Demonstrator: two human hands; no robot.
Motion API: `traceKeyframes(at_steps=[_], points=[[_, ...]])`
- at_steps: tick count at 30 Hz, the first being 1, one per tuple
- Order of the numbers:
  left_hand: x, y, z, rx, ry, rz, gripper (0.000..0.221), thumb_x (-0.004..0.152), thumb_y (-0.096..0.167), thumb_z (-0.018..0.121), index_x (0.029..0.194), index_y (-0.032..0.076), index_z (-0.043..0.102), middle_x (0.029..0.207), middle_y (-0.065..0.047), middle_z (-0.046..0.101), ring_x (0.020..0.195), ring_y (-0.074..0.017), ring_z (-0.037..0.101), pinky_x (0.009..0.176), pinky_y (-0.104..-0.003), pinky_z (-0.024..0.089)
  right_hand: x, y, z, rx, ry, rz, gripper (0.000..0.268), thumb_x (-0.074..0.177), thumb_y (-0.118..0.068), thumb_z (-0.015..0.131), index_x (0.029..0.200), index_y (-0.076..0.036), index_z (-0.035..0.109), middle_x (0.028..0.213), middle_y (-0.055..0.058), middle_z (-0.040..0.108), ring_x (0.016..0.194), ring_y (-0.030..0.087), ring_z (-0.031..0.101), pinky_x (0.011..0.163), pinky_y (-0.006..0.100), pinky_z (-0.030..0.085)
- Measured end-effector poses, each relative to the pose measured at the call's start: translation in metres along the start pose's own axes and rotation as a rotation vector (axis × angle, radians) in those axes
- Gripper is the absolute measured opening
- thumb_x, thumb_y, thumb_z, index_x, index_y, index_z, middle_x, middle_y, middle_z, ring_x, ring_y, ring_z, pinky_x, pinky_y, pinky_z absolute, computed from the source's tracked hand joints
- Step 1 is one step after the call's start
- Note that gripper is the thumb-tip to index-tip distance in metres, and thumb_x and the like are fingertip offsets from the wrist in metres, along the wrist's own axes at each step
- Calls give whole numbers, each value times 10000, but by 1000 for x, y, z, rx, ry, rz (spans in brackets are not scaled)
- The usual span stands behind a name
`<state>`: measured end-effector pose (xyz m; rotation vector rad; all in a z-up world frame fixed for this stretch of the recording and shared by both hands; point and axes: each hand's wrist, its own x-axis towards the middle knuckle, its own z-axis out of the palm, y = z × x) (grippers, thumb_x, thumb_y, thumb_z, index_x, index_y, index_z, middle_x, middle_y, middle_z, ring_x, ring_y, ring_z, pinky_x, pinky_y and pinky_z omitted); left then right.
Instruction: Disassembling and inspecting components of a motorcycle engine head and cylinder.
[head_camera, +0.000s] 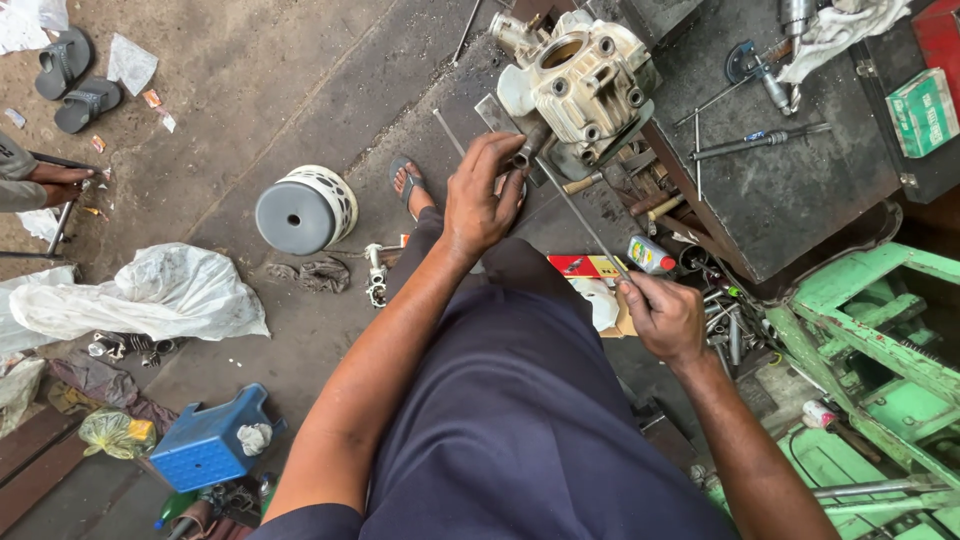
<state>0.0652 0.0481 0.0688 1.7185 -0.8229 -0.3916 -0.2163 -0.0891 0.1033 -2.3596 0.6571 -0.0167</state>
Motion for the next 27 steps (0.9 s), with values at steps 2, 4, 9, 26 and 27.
traceKeyframes(at_steps=[2,4,9,26,27], points=[[-1,1,1,-22,-17,-7,342,957,-20,701,1281,20,600,1262,-142,643,1080,-251,746,917,-327,618,2,-6,1,16,18,1,214,1013,-205,666,1072,-22,759,858,119,763,727,243,753,626,350,576],[-2,3,1,-9,-17,-4,348,948,-23,698,1279,14,596,1269,-147,637,1087,-260,740,916,-329,620,7,-11,6,7,35,-17,213,1021,-200,660,1081,-20,757,860,117,760,730,243,749,634,353,574],[-5,-7,6,-29,64,9,306,973,-15,700,1251,13,577,1264,-133,639,1096,-271,740,918,-329,633,27,-6,26,-87,26,16,199,1022,-204,666,1044,-28,755,783,104,736,686,243,724,619,374,541],[-17,-7,32,-468,-13,-415,554,868,150,794,1270,21,436,1010,-111,724,929,-159,735,803,-307,605,101,-50,31,218,-162,154,195,1052,-208,585,1116,-47,676,864,86,739,805,270,734,712,415,542],[-23,-14,41,-471,-9,-414,554,868,150,794,1270,21,436,1010,-111,724,929,-159,735,803,-307,605,98,-45,33,214,-164,153,195,1052,-208,585,1116,-47,676,864,86,739,805,270,734,712,415,542]])
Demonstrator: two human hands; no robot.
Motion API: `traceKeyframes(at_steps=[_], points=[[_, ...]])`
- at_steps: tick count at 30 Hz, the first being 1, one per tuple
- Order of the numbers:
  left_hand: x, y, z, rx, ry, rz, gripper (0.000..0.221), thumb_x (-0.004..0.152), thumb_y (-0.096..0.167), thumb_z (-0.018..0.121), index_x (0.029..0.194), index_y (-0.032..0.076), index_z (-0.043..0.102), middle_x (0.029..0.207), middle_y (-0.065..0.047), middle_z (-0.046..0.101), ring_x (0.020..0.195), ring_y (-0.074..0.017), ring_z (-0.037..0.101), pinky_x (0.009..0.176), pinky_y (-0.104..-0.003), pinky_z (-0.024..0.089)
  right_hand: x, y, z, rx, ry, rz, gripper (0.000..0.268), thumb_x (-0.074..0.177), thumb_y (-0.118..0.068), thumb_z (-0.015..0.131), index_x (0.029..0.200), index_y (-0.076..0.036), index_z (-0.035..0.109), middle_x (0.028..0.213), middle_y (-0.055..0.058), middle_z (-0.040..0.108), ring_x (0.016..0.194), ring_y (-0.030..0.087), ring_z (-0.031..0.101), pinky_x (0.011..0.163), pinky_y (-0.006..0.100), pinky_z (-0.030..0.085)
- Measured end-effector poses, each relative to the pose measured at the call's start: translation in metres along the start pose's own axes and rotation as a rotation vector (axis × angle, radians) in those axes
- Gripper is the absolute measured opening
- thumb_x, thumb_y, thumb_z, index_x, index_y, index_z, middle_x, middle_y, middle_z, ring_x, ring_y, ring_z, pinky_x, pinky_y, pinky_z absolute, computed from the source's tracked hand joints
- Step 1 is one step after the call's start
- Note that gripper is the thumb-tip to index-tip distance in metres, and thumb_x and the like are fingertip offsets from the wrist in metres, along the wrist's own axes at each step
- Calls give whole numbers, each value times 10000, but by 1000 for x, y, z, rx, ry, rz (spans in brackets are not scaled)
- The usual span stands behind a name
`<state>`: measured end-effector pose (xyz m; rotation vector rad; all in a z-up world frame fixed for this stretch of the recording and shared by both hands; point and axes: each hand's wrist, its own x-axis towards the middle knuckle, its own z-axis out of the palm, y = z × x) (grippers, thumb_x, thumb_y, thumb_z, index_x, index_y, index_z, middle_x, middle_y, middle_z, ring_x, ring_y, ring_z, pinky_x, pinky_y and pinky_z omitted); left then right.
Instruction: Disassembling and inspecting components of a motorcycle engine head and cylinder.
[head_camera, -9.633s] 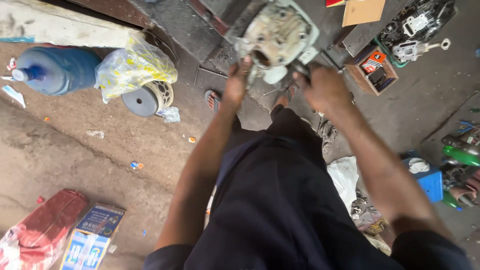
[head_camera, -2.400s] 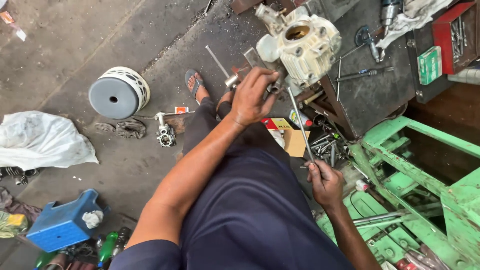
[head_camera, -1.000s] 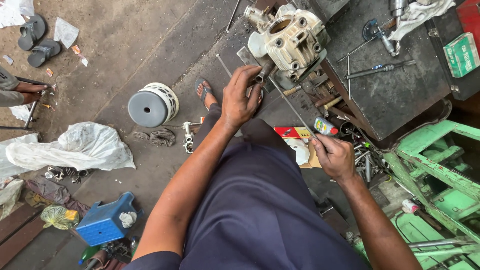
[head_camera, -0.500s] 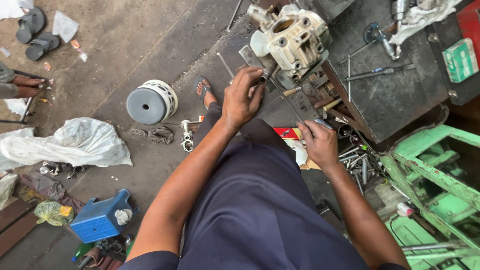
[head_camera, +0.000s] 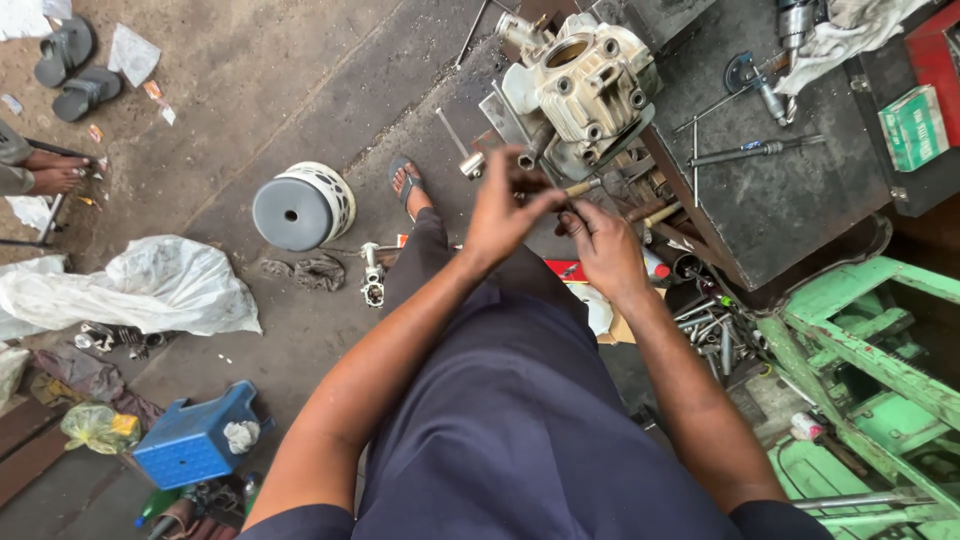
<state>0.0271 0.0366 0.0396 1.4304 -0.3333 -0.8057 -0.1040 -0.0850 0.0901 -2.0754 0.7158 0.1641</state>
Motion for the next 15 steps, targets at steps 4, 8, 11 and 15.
traceKeyframes(at_steps=[4,8,11,15], points=[[-9,-33,12,340,-166,138,237,1022,222,650,1173,44,612,994,-107,800,924,-232,786,960,-467,520,-2,15,14,-205,81,-125,148,1014,-179,621,1026,-59,706,901,83,735,851,323,698,758,451,531],[-4,-4,-7,760,-165,-162,281,958,265,633,1192,114,591,994,-172,741,921,-396,697,802,-531,547,-4,-8,30,-514,36,-106,179,943,-257,701,987,-91,750,903,99,722,815,347,673,731,466,533],[14,7,-57,1070,-268,-13,265,960,178,575,1221,130,571,1059,-163,699,969,-410,679,805,-557,526,-6,-42,22,-330,89,-47,223,961,-314,728,984,-93,746,907,90,725,783,278,690,690,415,538],[49,31,-91,1279,-320,300,316,933,117,580,1239,176,635,1056,-146,644,1059,-374,648,930,-533,479,0,-56,4,17,385,-58,312,968,-297,751,1053,-16,645,892,98,663,748,203,642,642,339,521]])
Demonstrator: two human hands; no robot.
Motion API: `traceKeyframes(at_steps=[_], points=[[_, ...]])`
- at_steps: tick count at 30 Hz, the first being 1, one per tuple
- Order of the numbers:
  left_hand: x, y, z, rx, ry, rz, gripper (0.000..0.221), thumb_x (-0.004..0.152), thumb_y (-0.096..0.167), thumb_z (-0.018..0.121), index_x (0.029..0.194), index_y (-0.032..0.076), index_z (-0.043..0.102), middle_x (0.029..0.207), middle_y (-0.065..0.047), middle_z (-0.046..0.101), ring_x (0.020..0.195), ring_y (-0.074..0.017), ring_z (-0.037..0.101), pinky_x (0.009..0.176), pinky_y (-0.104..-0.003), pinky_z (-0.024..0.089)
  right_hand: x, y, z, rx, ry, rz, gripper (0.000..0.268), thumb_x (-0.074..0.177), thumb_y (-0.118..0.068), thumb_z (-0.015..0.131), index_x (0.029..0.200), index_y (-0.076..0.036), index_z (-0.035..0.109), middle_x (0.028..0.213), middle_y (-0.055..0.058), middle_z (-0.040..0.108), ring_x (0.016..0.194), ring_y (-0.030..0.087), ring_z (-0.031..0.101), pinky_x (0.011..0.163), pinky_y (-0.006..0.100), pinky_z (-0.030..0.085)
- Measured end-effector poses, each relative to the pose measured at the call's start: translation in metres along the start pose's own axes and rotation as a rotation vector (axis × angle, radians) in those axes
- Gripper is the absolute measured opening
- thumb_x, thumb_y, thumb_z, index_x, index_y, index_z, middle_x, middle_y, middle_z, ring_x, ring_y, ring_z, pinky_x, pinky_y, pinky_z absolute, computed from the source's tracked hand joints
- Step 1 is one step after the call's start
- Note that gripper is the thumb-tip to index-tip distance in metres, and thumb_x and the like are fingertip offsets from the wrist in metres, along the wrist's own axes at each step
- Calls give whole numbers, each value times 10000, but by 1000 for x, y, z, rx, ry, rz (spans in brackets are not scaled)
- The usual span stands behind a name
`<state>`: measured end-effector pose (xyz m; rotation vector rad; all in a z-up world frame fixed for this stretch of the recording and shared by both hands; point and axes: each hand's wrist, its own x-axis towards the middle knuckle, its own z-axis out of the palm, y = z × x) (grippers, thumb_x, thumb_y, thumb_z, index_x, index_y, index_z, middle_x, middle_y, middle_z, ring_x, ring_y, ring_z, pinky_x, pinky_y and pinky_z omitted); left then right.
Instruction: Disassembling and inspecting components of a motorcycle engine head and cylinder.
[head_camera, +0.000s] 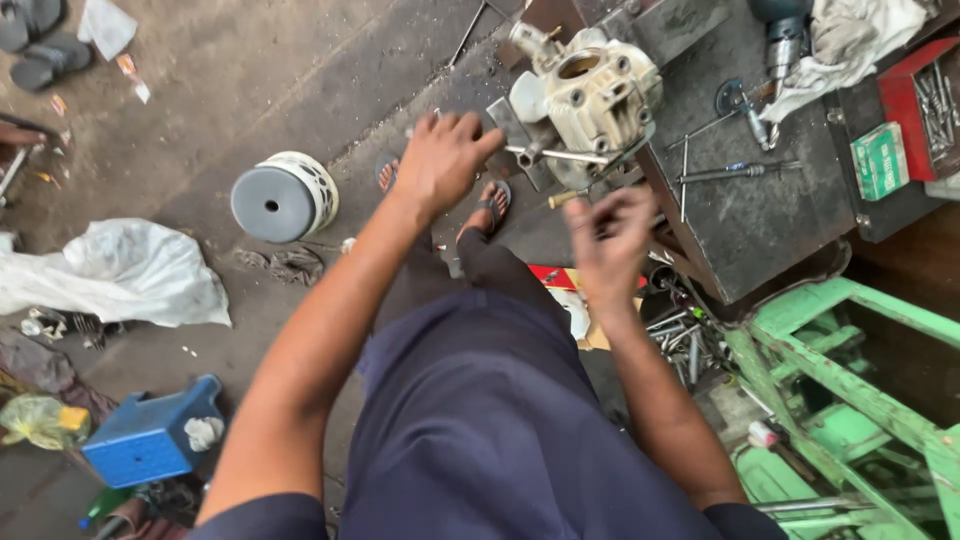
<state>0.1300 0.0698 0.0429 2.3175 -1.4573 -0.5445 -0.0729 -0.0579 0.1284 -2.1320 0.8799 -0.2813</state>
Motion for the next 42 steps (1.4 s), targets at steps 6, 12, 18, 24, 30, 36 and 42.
traceKeyframes(at_steps=[6,12,18,24,30,36,42], points=[[32,-40,-27,102,246,54,129,902,252,678,1024,213,702,1225,-129,641,1221,-353,556,1041,-561,397,16,10,-4,164,131,42,279,1040,-246,691,1116,15,631,901,34,642,679,69,603,569,243,473],[80,-1,-34,-67,537,-285,739,705,320,863,1290,-40,593,1292,-290,540,1224,-463,530,1052,-495,465,0,40,32,109,-123,132,216,1045,-193,683,1051,17,733,817,43,737,654,80,680,602,244,536],[53,75,-43,-616,237,-169,477,863,212,706,1320,121,605,1142,-137,644,1044,-351,673,840,-481,545,-2,88,90,202,-256,206,142,984,-111,664,959,10,733,793,107,739,689,177,708,653,349,542],[34,79,-31,-278,368,92,423,881,118,602,1303,109,602,1086,-72,619,998,-285,645,797,-469,544,-20,42,78,-182,-230,-422,220,844,-120,667,984,45,706,929,219,731,893,390,720,750,451,544],[27,95,-5,-144,414,346,365,877,200,599,1227,95,603,1032,-21,589,943,-205,624,659,-358,531,-32,-49,-3,-107,-238,-570,87,890,-133,755,895,-46,752,797,89,728,680,251,710,666,364,566],[10,99,8,-23,441,357,259,915,225,619,1147,111,627,977,-35,562,882,-210,577,590,-307,524,13,-74,-43,-751,245,-574,218,1089,-240,611,1150,-38,664,1015,157,660,974,353,601,885,465,449],[-6,87,26,-152,480,394,280,899,229,577,1143,103,632,1190,-56,614,1025,-230,602,640,-336,547,-26,3,-30,-640,0,-200,304,1132,-192,493,1264,-11,699,921,111,699,879,297,637,785,443,469]])
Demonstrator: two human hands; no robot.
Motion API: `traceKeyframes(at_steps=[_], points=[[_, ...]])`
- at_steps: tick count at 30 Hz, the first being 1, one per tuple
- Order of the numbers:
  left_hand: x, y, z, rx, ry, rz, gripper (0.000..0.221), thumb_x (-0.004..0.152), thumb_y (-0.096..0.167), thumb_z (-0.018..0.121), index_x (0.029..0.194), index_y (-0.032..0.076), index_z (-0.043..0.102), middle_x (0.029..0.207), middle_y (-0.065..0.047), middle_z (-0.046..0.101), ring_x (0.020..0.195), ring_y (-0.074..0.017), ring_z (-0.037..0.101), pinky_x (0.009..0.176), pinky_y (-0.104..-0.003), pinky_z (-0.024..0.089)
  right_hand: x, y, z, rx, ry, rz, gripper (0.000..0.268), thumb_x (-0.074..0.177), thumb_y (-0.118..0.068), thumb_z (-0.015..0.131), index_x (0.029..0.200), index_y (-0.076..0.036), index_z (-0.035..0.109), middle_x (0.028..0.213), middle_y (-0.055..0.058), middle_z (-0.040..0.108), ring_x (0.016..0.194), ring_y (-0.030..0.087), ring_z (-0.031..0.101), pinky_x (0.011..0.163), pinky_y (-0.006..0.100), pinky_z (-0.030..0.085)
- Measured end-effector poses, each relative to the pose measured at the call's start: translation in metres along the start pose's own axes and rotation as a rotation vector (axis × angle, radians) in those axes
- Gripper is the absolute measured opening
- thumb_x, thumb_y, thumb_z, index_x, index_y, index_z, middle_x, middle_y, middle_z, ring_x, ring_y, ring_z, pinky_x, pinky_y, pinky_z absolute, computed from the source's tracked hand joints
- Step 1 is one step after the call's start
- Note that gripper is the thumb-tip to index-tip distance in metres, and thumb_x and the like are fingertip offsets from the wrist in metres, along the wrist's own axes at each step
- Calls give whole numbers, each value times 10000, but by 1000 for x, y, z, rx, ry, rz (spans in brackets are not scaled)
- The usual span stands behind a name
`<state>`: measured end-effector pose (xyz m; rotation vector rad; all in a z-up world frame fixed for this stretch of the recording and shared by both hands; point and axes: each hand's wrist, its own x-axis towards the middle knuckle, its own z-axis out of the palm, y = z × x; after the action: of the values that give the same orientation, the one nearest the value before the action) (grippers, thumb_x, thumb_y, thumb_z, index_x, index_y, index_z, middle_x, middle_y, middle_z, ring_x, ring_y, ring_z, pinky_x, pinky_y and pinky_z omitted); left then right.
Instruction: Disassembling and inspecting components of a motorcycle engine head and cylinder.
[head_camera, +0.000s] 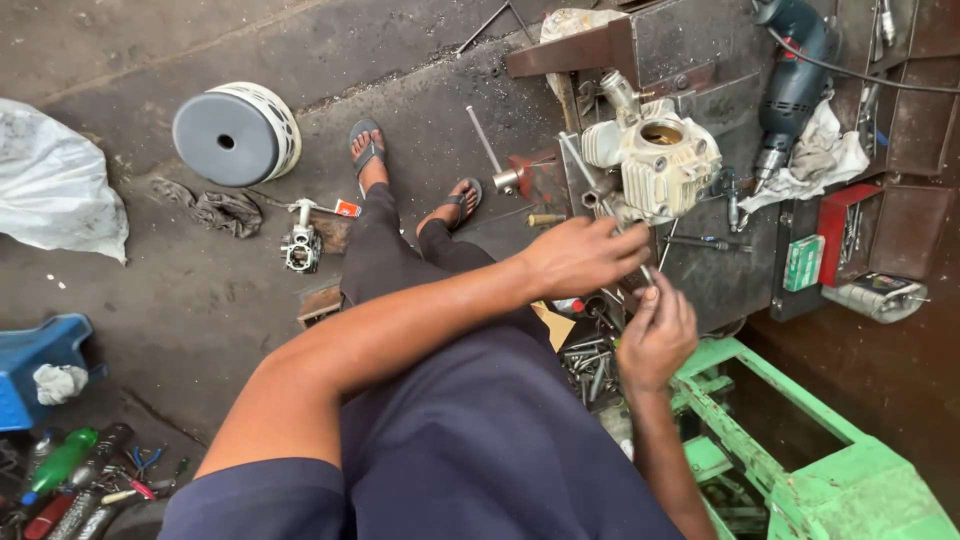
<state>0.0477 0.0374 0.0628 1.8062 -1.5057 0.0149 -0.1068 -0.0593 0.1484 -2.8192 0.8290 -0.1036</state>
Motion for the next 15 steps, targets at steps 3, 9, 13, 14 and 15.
traceKeyframes(at_steps=[3,9,13,14,15], points=[[-19,-9,-12,-296,108,-95,269,878,244,592,1131,154,614,1288,-129,611,1139,-309,606,801,-393,595,-19,14,32,369,-41,376,343,1084,-263,456,1211,-39,683,904,42,709,834,168,683,749,346,550],[-16,-20,-29,-763,-115,-990,425,877,367,711,1099,52,533,974,-156,695,859,-319,729,771,-462,572,-41,39,116,794,-292,524,372,1135,-266,450,1132,9,700,960,62,744,908,164,664,849,329,520],[-35,-29,7,-545,-194,-734,424,902,367,712,1129,59,530,971,-184,679,927,-394,681,776,-522,525,-17,24,181,756,-371,166,314,974,-118,559,1229,59,609,1179,148,690,1086,250,654,935,393,515],[-37,-31,9,-475,-367,-768,391,933,370,683,1146,77,534,978,-165,689,955,-384,684,793,-529,517,-9,17,198,689,-339,-49,354,893,-82,633,1203,87,610,1190,196,680,1093,303,643,918,416,515],[-43,-41,11,-473,-367,-770,391,933,370,683,1146,77,534,978,-165,689,955,-384,684,793,-529,517,1,7,206,691,-340,-50,354,893,-82,633,1203,87,610,1190,196,680,1093,303,643,918,416,515]])
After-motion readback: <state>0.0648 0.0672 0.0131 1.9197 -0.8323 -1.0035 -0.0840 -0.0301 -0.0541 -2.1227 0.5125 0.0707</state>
